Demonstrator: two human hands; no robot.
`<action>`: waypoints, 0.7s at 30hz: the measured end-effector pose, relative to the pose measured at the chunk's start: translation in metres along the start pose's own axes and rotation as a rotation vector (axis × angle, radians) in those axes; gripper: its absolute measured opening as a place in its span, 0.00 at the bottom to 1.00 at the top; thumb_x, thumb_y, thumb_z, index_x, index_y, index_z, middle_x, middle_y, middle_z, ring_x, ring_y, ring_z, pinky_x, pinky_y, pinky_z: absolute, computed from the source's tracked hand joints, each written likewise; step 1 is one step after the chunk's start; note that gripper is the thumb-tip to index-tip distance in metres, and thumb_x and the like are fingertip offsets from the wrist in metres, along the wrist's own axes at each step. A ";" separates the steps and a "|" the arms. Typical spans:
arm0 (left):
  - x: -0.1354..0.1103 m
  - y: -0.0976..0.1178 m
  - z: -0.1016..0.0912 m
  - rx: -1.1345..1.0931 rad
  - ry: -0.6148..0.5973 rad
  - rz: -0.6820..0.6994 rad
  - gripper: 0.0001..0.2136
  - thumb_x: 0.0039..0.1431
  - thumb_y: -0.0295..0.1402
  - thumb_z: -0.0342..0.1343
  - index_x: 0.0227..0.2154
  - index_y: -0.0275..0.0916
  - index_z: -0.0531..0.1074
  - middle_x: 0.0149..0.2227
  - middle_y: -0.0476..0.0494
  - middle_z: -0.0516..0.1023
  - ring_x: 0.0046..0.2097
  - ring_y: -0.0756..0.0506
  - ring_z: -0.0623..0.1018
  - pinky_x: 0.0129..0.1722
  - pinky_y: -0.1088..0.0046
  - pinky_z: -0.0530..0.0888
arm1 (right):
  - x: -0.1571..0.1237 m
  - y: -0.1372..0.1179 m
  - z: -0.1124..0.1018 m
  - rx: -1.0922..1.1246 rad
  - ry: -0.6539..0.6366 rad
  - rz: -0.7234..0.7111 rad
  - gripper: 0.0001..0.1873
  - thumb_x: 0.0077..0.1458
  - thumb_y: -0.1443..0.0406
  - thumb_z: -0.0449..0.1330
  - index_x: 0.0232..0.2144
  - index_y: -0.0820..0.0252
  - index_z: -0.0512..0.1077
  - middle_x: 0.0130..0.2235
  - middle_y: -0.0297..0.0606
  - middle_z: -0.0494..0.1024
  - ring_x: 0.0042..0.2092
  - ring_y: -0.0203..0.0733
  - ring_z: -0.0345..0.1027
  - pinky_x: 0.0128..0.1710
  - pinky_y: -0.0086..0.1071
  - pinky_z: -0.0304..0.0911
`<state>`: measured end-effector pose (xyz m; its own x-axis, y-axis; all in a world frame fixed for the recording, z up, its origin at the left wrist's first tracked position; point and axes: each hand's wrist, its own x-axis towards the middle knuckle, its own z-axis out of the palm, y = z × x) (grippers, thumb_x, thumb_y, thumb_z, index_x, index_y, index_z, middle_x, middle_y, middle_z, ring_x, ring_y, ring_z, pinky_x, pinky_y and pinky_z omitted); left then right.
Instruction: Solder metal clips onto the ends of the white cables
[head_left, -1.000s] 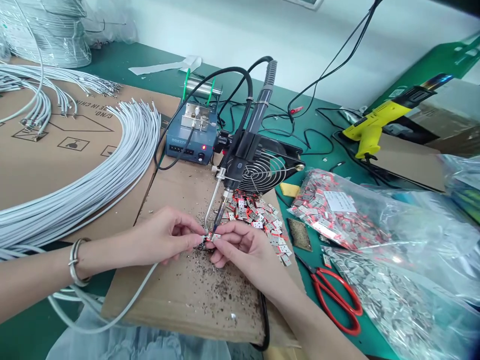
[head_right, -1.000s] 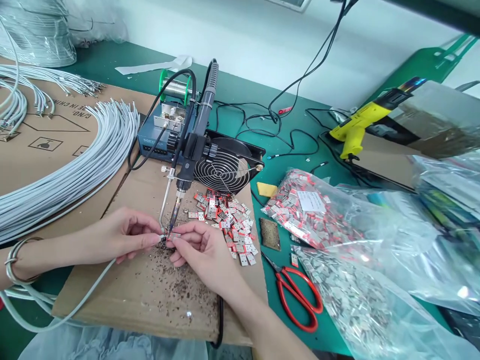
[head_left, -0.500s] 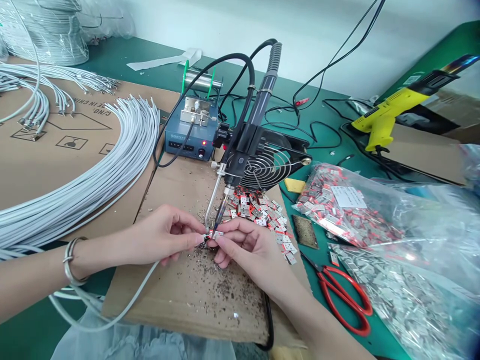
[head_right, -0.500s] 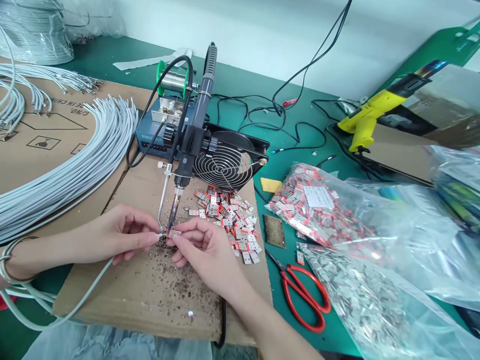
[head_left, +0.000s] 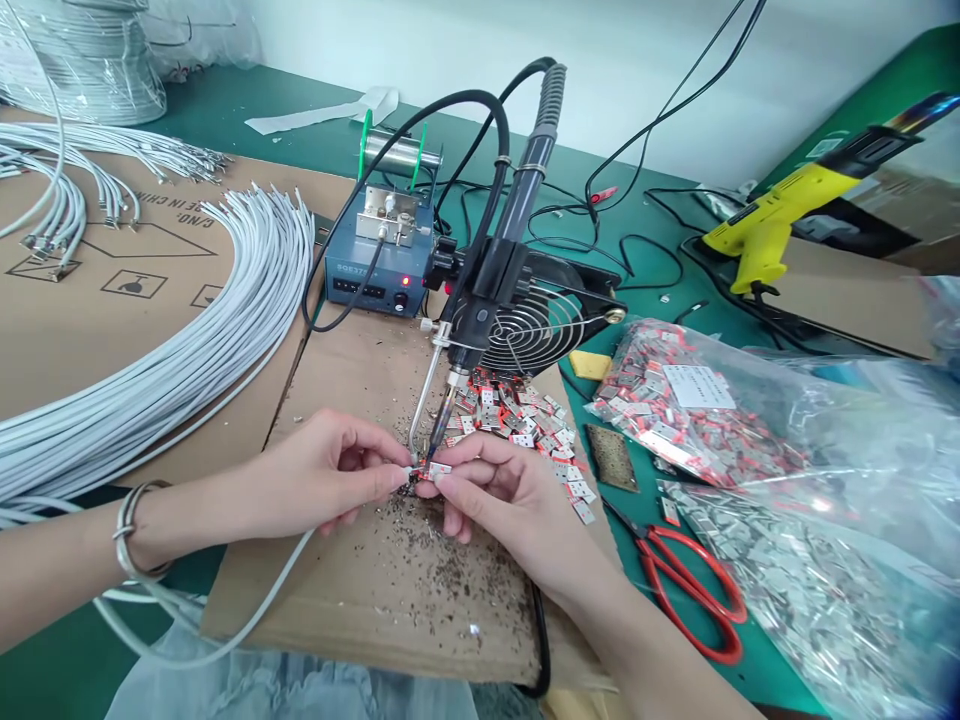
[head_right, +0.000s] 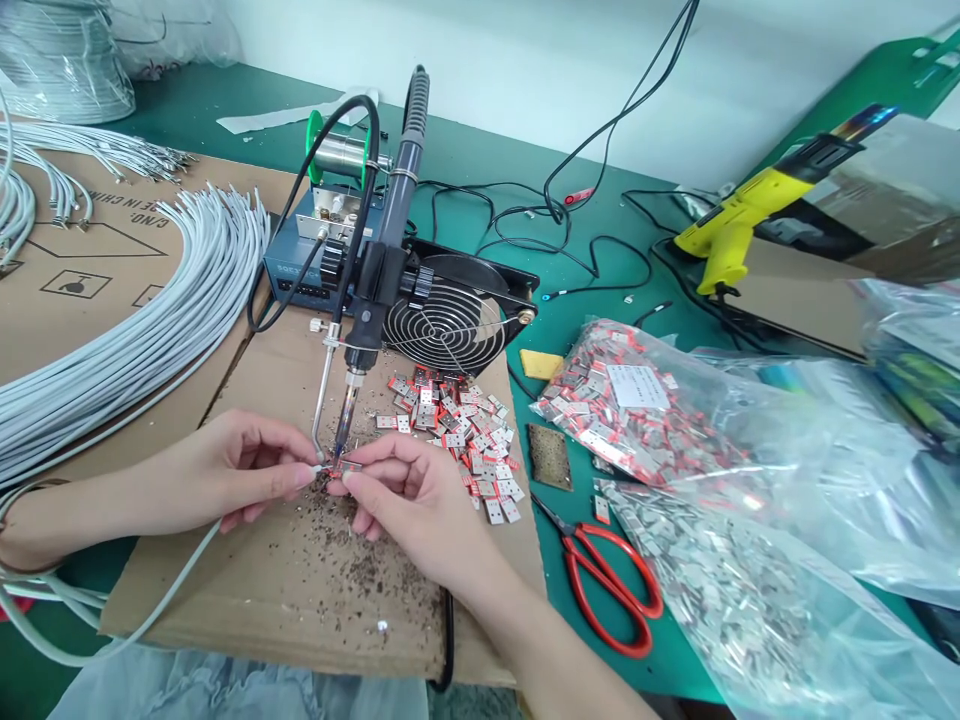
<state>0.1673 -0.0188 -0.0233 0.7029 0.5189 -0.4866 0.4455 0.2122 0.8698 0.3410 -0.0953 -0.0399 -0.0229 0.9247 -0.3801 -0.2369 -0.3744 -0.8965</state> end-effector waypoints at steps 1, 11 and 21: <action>0.000 0.000 0.000 0.006 0.003 0.002 0.09 0.53 0.36 0.53 0.32 0.35 0.72 0.16 0.56 0.63 0.16 0.56 0.63 0.12 0.85 0.62 | 0.000 0.000 0.000 -0.003 0.003 0.001 0.15 0.40 0.59 0.68 0.27 0.61 0.69 0.22 0.34 0.79 0.17 0.28 0.65 0.17 0.21 0.62; -0.001 0.002 -0.003 0.004 -0.034 -0.019 0.10 0.54 0.37 0.54 0.34 0.35 0.71 0.17 0.57 0.64 0.16 0.56 0.64 0.13 0.85 0.64 | -0.002 0.001 -0.004 -0.016 0.006 0.000 0.13 0.40 0.61 0.69 0.28 0.62 0.72 0.24 0.36 0.80 0.17 0.26 0.64 0.17 0.19 0.59; 0.002 0.001 -0.003 0.030 -0.029 -0.014 0.09 0.55 0.36 0.53 0.33 0.35 0.71 0.15 0.58 0.62 0.16 0.56 0.63 0.12 0.86 0.63 | 0.002 0.003 -0.002 -0.047 0.003 -0.024 0.14 0.41 0.59 0.68 0.28 0.62 0.71 0.26 0.38 0.81 0.17 0.26 0.63 0.15 0.19 0.58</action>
<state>0.1677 -0.0153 -0.0235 0.7121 0.4920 -0.5009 0.4713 0.1938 0.8604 0.3426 -0.0952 -0.0435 -0.0148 0.9333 -0.3588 -0.1919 -0.3548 -0.9151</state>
